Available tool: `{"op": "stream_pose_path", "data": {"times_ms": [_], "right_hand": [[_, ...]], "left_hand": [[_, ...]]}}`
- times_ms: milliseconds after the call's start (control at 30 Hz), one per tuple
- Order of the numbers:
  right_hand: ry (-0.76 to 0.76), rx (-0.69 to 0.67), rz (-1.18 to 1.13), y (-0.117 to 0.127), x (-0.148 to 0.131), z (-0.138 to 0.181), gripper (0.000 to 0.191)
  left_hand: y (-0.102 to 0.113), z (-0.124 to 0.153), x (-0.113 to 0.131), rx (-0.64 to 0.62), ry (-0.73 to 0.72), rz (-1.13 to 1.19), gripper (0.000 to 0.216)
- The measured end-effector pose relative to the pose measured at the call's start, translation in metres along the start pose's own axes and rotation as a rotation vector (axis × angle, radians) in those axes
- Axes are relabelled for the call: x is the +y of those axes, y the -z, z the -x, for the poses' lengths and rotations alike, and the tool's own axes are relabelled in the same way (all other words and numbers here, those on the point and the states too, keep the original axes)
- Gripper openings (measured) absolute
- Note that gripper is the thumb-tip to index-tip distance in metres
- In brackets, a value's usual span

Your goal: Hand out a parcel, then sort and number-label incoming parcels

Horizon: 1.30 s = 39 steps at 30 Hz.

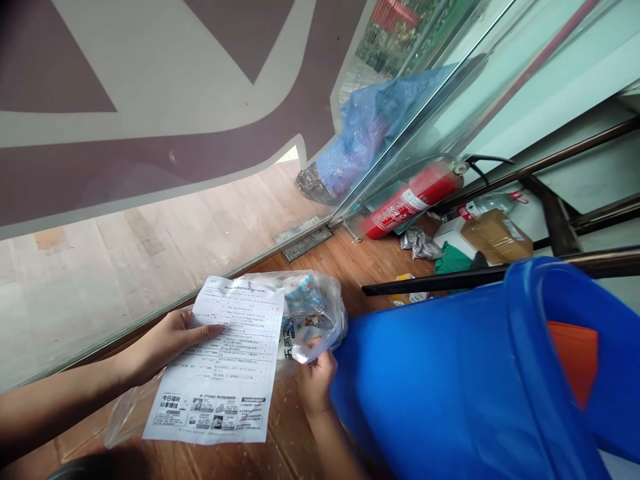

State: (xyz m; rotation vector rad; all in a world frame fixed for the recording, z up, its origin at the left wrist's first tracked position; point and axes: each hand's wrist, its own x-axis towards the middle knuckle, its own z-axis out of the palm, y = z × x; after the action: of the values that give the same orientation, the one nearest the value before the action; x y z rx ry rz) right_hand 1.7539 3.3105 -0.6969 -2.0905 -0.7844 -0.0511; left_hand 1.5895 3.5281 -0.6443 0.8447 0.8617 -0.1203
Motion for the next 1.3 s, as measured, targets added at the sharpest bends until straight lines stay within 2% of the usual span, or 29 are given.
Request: {"op": "stream_pose_path", "data": {"times_ms": [300, 367, 400, 467, 533, 567, 633, 700, 767, 867, 933, 1000, 1067, 1167, 1233, 1300], "right_hand": [[0.212, 0.025, -0.108, 0.013, -0.017, 0.000, 0.019], [0.242, 0.134, -0.137, 0.018, -0.030, -0.003, 0.013], [0.275, 0.209, -0.141, 0.021, -0.039, -0.004, 0.019], [0.416, 0.364, -0.127, 0.028, -0.061, -0.005, 0.032], [0.605, 0.440, -0.112, 0.036, -0.084, -0.004, 0.029], [0.683, 0.390, -0.106, 0.039, -0.095, -0.004, 0.024], [0.753, 0.143, -0.084, 0.041, -0.110, -0.002, 0.016], [0.677, -0.144, -0.046, 0.038, -0.113, -0.001, 0.015], [0.508, -0.273, -0.008, 0.028, -0.103, -0.003, 0.017], [0.270, -0.316, 0.094, 0.007, -0.066, -0.010, 0.020], [0.187, -0.298, 0.203, -0.005, -0.035, -0.018, 0.030], [0.104, -0.250, 0.312, -0.012, -0.007, -0.030, 0.041], [0.001, -0.218, 0.367, -0.016, 0.012, -0.047, 0.054], [-0.163, -0.281, 0.354, -0.018, 0.021, -0.077, 0.070], [-0.231, -0.336, 0.338, -0.020, 0.019, -0.095, 0.066], [-0.249, -0.348, 0.339, -0.022, 0.016, -0.109, 0.059]], "left_hand": [[-0.002, 0.005, 0.004, -0.025, -0.041, 0.009, 0.061], [-0.002, 0.005, 0.004, -0.031, -0.050, 0.015, 0.061], [-0.002, 0.005, 0.004, -0.032, -0.055, 0.017, 0.061], [-0.002, 0.004, 0.004, -0.034, -0.061, 0.019, 0.061], [-0.002, 0.003, 0.004, -0.025, -0.065, 0.020, 0.062], [-0.002, 0.003, 0.004, -0.020, -0.067, 0.021, 0.062], [-0.003, 0.003, 0.002, -0.007, -0.073, 0.019, 0.060], [-0.004, 0.003, 0.001, 0.012, -0.086, 0.008, 0.057], [-0.003, 0.002, 0.000, 0.035, -0.087, -0.021, 0.055], [0.001, -0.002, -0.001, 0.073, -0.095, -0.163, 0.052], [0.005, -0.004, -0.001, 0.091, -0.142, -0.415, 0.043], [0.010, -0.005, -0.003, 0.053, -0.220, -0.737, 0.031], [0.012, -0.005, -0.008, -0.047, -0.337, -0.997, 0.027], [0.011, -0.007, -0.017, -0.145, -0.501, -1.228, 0.027], [0.008, -0.011, -0.022, -0.106, -0.529, -1.362, 0.026], [0.006, -0.017, -0.025, -0.035, -0.490, -1.457, 0.027]]}}
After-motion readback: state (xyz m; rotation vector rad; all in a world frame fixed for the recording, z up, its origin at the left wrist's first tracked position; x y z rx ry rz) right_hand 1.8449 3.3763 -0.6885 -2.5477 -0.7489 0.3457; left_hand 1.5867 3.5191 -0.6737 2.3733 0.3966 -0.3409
